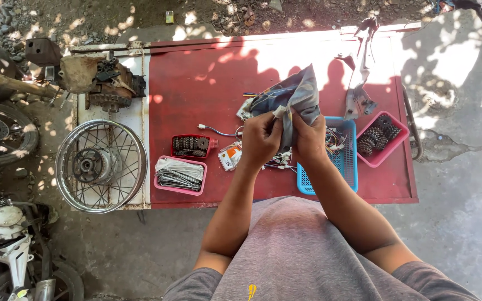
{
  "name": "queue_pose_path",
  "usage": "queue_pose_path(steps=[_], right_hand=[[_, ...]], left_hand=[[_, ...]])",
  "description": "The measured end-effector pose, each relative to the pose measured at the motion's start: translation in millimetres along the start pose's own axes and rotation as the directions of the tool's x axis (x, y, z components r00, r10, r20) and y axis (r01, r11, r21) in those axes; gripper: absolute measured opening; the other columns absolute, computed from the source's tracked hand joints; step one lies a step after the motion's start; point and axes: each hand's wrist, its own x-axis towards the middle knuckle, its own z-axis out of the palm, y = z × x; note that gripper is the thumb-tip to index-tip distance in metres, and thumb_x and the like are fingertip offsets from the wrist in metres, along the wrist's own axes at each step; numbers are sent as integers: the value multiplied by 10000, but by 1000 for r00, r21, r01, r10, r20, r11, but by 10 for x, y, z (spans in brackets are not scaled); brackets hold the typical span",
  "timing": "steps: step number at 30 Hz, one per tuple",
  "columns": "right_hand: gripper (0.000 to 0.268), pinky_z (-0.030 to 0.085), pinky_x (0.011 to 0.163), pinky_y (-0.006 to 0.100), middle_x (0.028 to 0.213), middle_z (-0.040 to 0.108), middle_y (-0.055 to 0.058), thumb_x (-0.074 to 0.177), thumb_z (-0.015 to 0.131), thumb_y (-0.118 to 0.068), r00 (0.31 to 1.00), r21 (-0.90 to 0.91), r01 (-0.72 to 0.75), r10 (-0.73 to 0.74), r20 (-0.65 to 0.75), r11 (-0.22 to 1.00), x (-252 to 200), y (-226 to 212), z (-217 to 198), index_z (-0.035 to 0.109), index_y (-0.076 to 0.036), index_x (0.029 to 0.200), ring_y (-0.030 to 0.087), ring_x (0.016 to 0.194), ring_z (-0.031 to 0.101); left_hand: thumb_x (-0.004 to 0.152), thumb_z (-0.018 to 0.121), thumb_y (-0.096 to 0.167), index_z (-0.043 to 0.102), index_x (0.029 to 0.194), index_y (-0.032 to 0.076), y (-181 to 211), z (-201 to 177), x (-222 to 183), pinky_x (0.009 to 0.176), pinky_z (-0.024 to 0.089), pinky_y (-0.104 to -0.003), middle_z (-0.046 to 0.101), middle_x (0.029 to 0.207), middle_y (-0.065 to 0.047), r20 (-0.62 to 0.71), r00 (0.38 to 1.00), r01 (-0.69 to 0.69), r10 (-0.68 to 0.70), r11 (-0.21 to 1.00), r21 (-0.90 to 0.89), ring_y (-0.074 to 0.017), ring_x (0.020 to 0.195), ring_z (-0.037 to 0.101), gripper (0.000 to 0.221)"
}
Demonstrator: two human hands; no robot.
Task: Cleaning motorcycle wiring harnesses and connectors using a rag at a repair workbench.
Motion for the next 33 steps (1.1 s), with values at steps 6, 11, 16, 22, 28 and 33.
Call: queue_pose_path(steps=[6, 11, 16, 22, 28, 33], right_hand=[[117, 544, 559, 274, 678, 648, 83, 916, 772, -43, 999, 27, 31, -32, 32, 999, 105, -49, -91, 696, 3, 841, 139, 571, 648], [122, 524, 556, 269, 678, 654, 74, 889, 791, -38, 999, 33, 7, -8, 43, 999, 2, -270, 156, 690, -5, 830, 132, 564, 638], [152, 528, 541, 264, 655, 652, 69, 861, 828, -30, 997, 24, 1, -3, 72, 1000, 51, -96, 27, 693, -2, 796, 113, 553, 622], [160, 555, 565, 269, 651, 649, 104, 892, 791, -15, 998, 49, 13, -16, 65, 999, 67, -121, -12, 668, -1, 791, 164, 549, 667], [134, 580, 602, 301, 721, 693, 86, 879, 819, -60, 998, 34, -7, 5, 60, 999, 68, 2, -25, 693, -18, 855, 153, 613, 676], [107, 599, 637, 315, 741, 699, 96, 906, 790, -61, 1000, 71, 17, -17, 2, 997, 156, -6, -87, 692, -21, 890, 182, 641, 711]], left_hand=[[882, 687, 161, 614, 698, 69, -119, -84, 15, 519, 410, -344, 494, 515, -130, 72, 997, -21, 21, 1000, -4, -230, 498, 523, 218], [936, 647, 159, 599, 762, 44, -65, -72, 19, 550, 445, -418, 509, 579, -195, 63, 996, -63, 61, 997, 32, -423, 597, 570, 214], [978, 591, 186, 601, 803, 36, -60, -106, -42, 587, 461, -478, 550, 656, -222, 88, 994, -71, 69, 997, 16, -519, 684, 591, 230], [965, 657, 238, 597, 758, 83, 15, -135, -65, 574, 458, -387, 533, 639, -134, 57, 996, -73, 71, 997, 27, -390, 622, 616, 266], [943, 613, 204, 565, 748, 69, 41, -222, 11, 590, 459, -438, 520, 638, -182, 88, 993, -89, 81, 993, 81, -459, 651, 607, 242], [971, 643, 259, 573, 720, 88, -98, -232, -15, 569, 459, -376, 525, 593, -118, 97, 993, -74, 71, 997, 23, -344, 577, 611, 312]])
